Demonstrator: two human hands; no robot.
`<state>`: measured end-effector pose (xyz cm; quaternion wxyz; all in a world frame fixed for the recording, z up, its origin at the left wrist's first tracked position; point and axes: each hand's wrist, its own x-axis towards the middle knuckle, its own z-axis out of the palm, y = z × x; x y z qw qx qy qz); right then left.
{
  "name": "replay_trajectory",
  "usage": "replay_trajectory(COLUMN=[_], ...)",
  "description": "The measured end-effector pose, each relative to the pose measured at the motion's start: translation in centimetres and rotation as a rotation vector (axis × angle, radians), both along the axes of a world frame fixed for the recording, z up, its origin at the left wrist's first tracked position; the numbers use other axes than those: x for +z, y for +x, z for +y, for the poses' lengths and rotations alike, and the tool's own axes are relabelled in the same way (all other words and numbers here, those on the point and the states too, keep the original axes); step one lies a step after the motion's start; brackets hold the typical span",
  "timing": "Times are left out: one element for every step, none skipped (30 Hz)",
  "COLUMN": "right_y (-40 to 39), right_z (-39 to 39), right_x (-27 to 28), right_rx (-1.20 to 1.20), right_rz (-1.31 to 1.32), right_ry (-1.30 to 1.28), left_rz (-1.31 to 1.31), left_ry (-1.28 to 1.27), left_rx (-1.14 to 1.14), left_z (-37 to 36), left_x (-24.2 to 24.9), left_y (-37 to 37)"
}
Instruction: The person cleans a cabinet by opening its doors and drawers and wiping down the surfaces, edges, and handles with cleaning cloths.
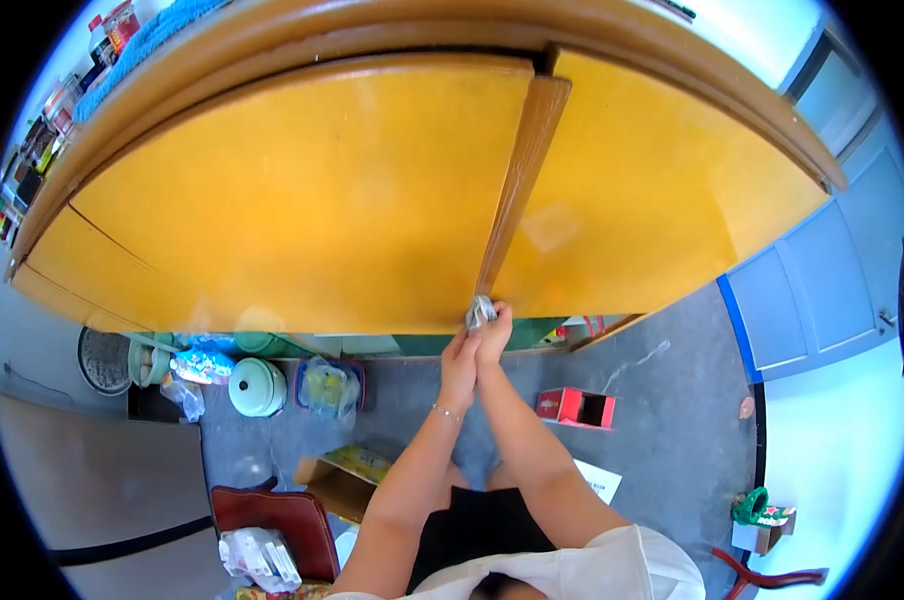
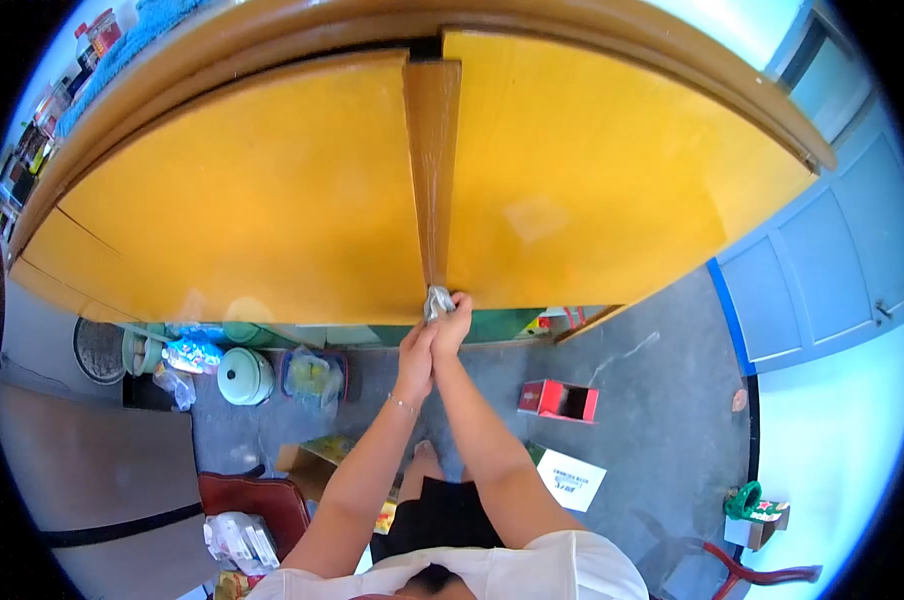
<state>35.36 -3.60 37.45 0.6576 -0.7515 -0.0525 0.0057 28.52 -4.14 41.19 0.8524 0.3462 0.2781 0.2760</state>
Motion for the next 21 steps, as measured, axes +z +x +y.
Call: replay_trajectory(right_y=[-0.5,-0.2,0.6,0.4,0.4,0.5,0.6,0.9,1.0,0.9,0.6,0.5,0.9,1.1,1.1,0.8,0.6,0.5,0.6,0.8,0.9], right_z=[-0.4,-0.2,0.3,0.3,0.4,0.5,0.6,0.6,0.6,0.4,0.2,0.1,0.2,0.1,0.0,-0.2,-0.5,-0.4,-0.1,0.1,0.0], right_x=[0.1,0.7,1.9,5.9,9.3,12.2,13.4,13.0,11.9,10.1,7.7,4.5,2.1,0.1,-0.7,1.5,3.9,7.6,10.6,12.3,12.0], right_rx=[0.009,0.018,0.031,-0.014,0.001,0.016,0.031,0.024,0.011,-0.001,-0.013,0.025,0.034,0.043,0.053,0.06,0.051,0.045,0.037,0.021,0.023], right_rz=[0.04,0.064,0.076,-0.095,-0.093,-0.089,-0.087,-0.126,-0.152,-0.176,-0.192,-0.096,-0.056,-0.015,0.025,0.084,0.012,-0.065,-0.143,-0.172,-0.19], right_ry=[0.066,0.147,0.23,0.162,0.258,0.352,0.445,0.398,0.333,0.266,0.197,0.276,0.276,0.273,0.273,0.29,0.292,0.299,0.309,0.278,0.273], left_rz=[0.0,-0.012,-0.036,-0.052,-0.118,-0.18,-0.246,-0.211,-0.185,-0.157,-0.121,-0.068,-0.017,0.035,0.014,-0.013,-0.04,-0.099,-0.159,-0.213,-0.189], left_ry=[0.009,0.032,0.058,0.08,0.09,0.097,0.104,0.134,0.131,0.124,0.116,0.068,0.015,-0.042,-0.037,-0.026,-0.017,0.015,0.051,0.081,0.067], left_rx=[-0.014,-0.004,0.009,0.022,0.017,0.011,0.005,-0.004,0.007,0.021,0.034,0.015,-0.002,-0.019,-0.021,-0.021,-0.023,-0.024,-0.026,-0.034,-0.032], left_z=[-0.3,-0.3,-0.2,-0.1,0.0,0.0,0.1,0.1,0.0,-0.1,-0.1,0.0,0.0,-0.2,-0.3,-0.2,-0.2,-0.2,0.0,0.1,0.1], left_x=[-0.1,0.3,2.0,3.9,6.3,8.8,10.4,10.8,9.7,7.3,5.1,3.1,1.2,0.2,0.5,1.7,3.1,5.2,7.7,8.8,8.4], left_y=[-0.4,-0.3,0.1,0.3,0.5,0.8,0.9,0.9,1.0,1.1,1.0,0.8,0.6,0.3,0.1,0.3,0.4,0.6,0.9,0.9,0.9])
